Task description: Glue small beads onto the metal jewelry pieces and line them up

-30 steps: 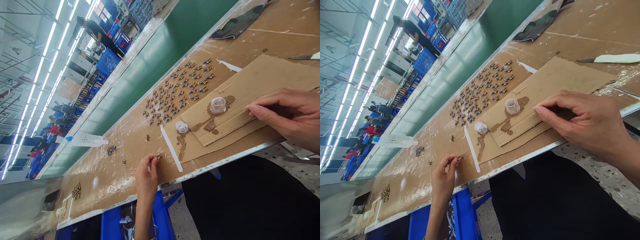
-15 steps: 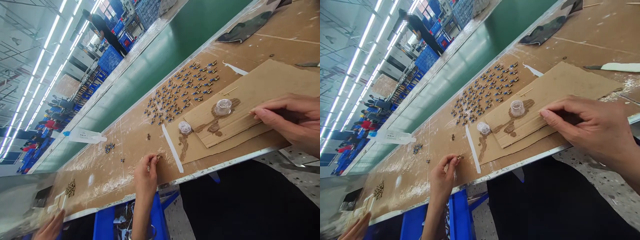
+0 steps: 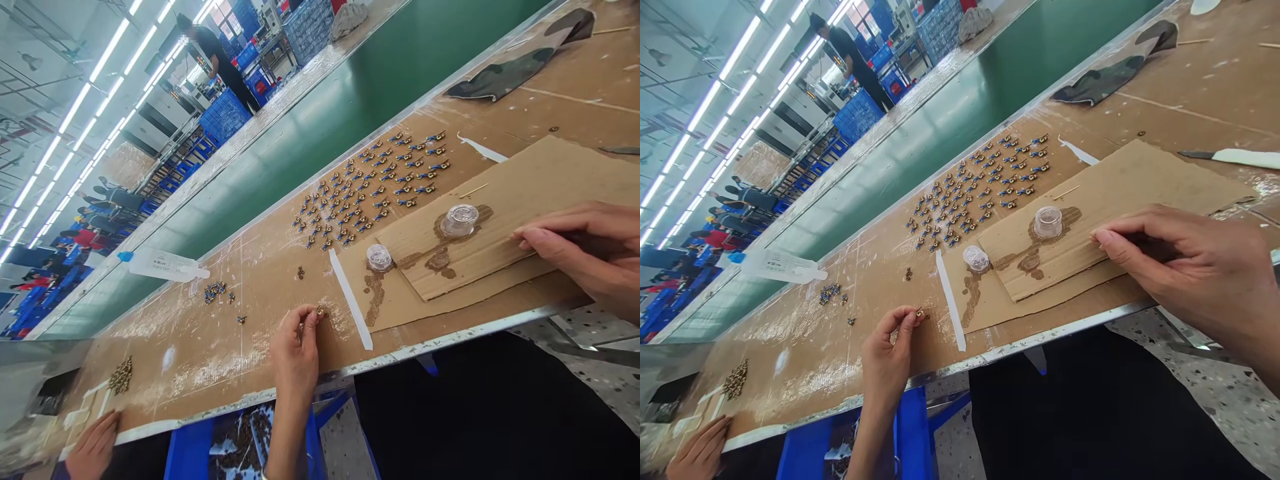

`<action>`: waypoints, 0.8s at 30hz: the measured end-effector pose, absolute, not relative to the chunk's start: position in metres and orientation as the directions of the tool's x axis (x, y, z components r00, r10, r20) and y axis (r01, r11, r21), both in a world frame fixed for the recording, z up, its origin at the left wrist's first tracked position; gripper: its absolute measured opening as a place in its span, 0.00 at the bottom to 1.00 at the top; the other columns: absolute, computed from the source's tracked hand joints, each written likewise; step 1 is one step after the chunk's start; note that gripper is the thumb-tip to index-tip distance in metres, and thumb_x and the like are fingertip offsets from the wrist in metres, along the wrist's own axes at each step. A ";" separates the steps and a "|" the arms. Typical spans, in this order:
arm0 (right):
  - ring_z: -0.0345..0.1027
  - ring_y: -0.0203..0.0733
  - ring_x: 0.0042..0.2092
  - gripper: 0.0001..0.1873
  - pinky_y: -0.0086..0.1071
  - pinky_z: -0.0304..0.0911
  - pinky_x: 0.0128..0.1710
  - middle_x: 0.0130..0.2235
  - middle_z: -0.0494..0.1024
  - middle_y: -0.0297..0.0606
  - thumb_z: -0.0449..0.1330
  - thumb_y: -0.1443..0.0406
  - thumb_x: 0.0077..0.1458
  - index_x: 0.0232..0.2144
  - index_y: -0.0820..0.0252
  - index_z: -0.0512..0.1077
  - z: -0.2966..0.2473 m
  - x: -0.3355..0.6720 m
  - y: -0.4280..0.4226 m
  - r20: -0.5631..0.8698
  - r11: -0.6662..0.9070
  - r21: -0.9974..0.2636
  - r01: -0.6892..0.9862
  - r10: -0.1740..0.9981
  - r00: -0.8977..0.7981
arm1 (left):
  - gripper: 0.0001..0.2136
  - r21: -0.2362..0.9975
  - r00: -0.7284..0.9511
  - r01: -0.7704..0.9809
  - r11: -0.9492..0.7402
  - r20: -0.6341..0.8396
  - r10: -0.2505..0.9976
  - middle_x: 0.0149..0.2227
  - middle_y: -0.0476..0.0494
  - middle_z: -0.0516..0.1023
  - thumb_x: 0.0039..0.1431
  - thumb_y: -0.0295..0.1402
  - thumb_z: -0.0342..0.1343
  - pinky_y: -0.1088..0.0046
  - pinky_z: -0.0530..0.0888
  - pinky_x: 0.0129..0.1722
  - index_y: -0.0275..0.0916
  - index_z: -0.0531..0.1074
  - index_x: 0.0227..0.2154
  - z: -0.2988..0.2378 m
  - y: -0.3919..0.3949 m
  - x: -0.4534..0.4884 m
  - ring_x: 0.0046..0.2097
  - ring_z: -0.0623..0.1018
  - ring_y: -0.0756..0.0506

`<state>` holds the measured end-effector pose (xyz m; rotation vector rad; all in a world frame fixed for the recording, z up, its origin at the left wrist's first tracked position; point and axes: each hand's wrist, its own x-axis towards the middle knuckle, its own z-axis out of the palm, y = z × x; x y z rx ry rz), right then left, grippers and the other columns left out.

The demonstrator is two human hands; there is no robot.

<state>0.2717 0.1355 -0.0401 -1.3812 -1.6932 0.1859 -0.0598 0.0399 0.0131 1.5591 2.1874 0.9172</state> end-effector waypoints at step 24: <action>0.71 0.36 0.33 0.09 0.29 0.62 0.29 0.32 0.77 0.32 0.58 0.57 0.53 0.30 0.55 0.73 -0.036 0.269 0.134 0.554 0.404 -0.619 0.674 0.832 0.010 | 0.08 0.682 -0.392 0.706 0.189 0.155 0.907 0.31 0.47 0.80 0.59 0.39 0.52 0.69 0.71 0.39 0.42 0.73 0.32 0.006 0.033 -0.058 0.36 0.78 0.46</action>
